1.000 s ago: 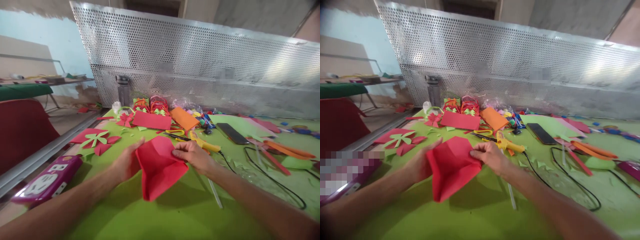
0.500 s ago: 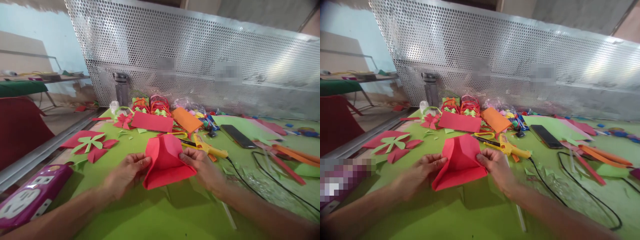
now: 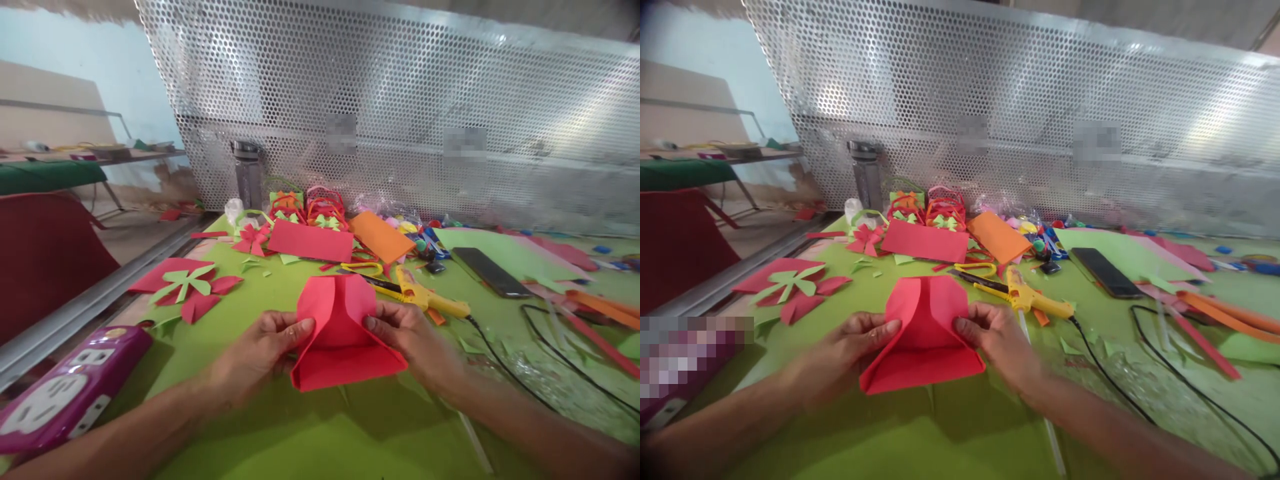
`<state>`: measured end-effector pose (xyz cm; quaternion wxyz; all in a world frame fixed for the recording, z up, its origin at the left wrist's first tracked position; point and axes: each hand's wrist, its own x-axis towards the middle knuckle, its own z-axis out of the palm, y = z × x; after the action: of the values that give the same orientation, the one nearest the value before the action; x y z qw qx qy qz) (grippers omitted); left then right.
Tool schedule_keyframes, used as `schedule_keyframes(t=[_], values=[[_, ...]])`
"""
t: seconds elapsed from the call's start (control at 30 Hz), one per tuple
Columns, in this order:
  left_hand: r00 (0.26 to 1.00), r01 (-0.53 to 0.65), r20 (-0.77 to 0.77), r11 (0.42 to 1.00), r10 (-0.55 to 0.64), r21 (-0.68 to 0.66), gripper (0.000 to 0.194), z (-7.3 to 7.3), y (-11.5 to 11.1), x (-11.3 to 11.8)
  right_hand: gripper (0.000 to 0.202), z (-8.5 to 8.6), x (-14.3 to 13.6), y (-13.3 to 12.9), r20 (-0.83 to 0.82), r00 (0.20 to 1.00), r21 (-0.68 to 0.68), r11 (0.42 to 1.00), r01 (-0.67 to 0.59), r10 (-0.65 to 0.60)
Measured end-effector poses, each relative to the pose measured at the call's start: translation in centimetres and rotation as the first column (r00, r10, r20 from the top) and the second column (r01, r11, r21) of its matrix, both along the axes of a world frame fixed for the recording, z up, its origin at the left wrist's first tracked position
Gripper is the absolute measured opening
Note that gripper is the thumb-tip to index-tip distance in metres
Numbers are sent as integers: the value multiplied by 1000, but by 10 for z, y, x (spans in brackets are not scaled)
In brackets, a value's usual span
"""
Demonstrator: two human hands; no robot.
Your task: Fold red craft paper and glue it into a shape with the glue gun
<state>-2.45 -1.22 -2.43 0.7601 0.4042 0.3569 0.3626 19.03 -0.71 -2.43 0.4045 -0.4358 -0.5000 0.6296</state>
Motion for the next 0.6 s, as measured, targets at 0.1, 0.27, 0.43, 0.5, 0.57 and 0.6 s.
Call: schedule_keyframes(t=[0.1,0.27,0.43,0.5,0.57,0.6], values=[[1000,6,15,1000,-7,26,31,2,-1,0,32,-2,-1,1,23,1000,35,999,-16,15],[1000,-12,29,995,9,96,30,10,-3,-4,32,-3,-2,2,62,993,86,991,-103,97],[998,-19,69,987,8,157,22,14,-3,-6,32,2,0,1,147,975,119,976,-184,166],[999,-14,41,984,7,178,21,14,-3,-7,31,3,1,1,164,971,135,971,-198,175],[999,-36,16,983,33,180,17,12,-2,-9,32,2,1,0,195,960,153,961,-232,201],[998,-61,11,983,60,176,15,12,-2,-9,34,2,0,0,228,948,165,951,-261,220]])
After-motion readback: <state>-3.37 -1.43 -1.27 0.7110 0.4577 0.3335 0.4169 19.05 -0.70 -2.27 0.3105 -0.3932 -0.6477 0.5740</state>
